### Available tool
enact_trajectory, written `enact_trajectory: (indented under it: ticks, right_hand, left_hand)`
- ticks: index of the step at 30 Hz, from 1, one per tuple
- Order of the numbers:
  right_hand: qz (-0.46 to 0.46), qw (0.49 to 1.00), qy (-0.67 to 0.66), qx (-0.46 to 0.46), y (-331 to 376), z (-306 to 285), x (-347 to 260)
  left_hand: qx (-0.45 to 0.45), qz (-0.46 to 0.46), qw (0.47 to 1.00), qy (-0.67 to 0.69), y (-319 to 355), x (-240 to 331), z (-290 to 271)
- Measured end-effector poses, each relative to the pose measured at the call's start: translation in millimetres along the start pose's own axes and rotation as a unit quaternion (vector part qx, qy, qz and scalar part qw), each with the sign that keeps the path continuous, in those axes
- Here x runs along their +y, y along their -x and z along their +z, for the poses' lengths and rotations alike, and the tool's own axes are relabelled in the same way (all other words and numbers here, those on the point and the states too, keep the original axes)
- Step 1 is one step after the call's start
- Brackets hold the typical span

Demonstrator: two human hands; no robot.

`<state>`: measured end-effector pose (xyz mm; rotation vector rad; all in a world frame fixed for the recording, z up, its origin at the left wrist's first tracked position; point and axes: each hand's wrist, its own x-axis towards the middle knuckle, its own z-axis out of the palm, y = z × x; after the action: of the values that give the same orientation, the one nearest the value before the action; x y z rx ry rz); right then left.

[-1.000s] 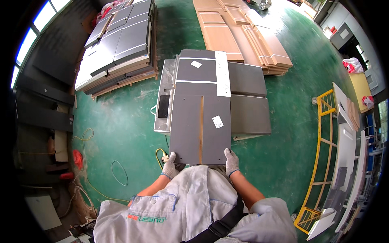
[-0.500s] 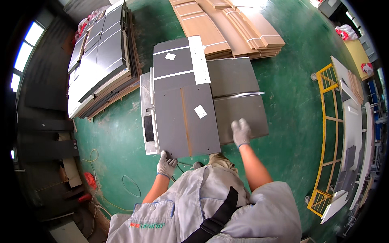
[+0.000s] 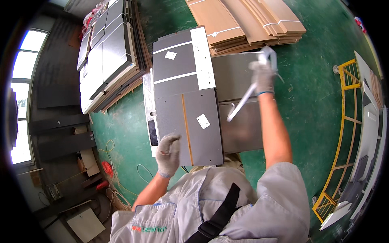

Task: The person gathers dark rectangular panels on a workbench, aligns them into stacks, and secures each stack with white plastic straps. The person then lifts the strapped bundles and places them onto a larger stack of similar bundles.

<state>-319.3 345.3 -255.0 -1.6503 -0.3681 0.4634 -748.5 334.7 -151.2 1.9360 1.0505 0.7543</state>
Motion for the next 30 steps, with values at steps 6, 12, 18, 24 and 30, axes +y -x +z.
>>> enact_trajectory:
  ticks: [6, 12, 18, 24, 30]
  right_hand:
    - [-0.586, 0.65, 0.394, -0.282, 156.0, 70.9, -99.8]
    - [-0.563, 0.702, 0.414, -0.138, 143.3, 0.6, -122.3]
    - [-0.435, 0.831, 0.347, -0.019, 150.6, -52.3, -123.0]
    - [-0.289, 0.923, 0.242, 0.077, 135.6, -85.9, -117.2]
    - [-0.265, 0.912, 0.285, 0.128, 120.3, -136.7, -107.5]
  left_hand:
    - [-0.086, 0.324, 0.826, -0.453, -97.6, 45.1, 3.0]
    - [0.004, 0.089, 0.823, -0.561, -105.7, -113.5, -143.2]
    - [0.226, 0.008, 0.883, -0.411, -117.9, -198.3, -228.9]
    - [0.301, -0.121, 0.944, 0.056, -133.3, -272.6, -231.6]
    - [0.245, -0.224, 0.926, 0.18, -145.2, -274.9, -164.8]
